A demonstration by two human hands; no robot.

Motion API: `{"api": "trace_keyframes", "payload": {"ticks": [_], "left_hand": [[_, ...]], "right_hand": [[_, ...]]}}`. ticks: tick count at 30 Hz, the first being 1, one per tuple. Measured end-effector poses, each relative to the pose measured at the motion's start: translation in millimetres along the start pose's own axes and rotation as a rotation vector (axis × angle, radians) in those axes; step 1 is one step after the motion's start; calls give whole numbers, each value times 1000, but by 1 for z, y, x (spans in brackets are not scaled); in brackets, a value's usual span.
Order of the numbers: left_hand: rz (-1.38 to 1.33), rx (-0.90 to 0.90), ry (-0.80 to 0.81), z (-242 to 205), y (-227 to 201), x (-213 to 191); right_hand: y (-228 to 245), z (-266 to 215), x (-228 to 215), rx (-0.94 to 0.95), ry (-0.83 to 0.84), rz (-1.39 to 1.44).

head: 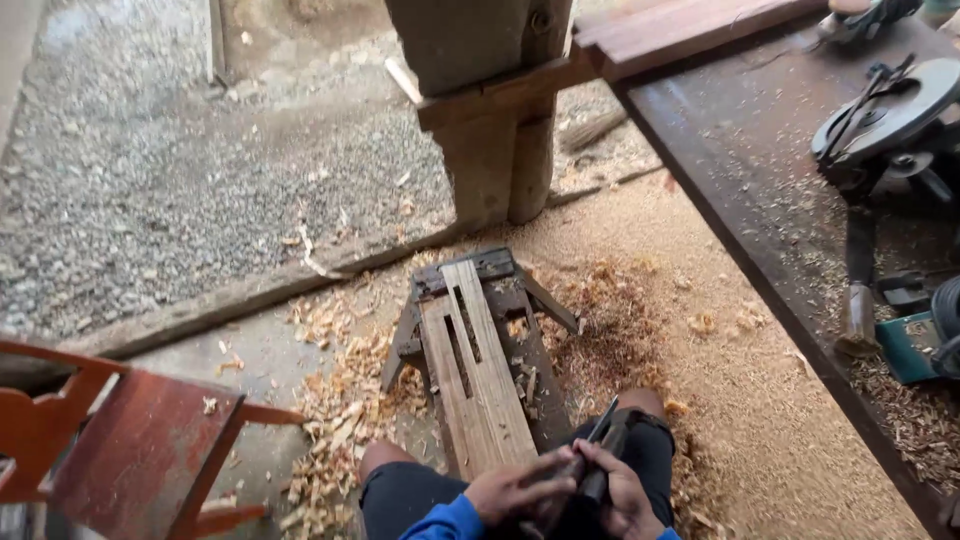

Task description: Using a hammer and chisel to carve slots into a wooden plank.

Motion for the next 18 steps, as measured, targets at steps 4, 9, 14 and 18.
{"api": "trace_keyframes", "payload": {"ticks": [4, 9, 14, 18], "left_hand": [[-83, -204, -383, -6, 48, -18], [360, -513, -412, -22, 46, -65], [290, 14, 61, -45, 51, 37], [363, -940, -143, -65, 208, -85]], "right_hand": [[13, -16, 8, -48, 83, 103], [12, -60, -18, -93, -111, 136], [-3, -86, -66, -54, -231, 108], [-30, -119, -107, 77, -325, 68]]}}
Point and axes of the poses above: each hand's wrist, its own z-axis towards the middle knuckle, its own x-axis out of the palm, y = z × x, the point moved 10 cm from there along z, towards the middle knuckle, and after that the axes turned 11 degrees about -y, right-handed, at the moved point
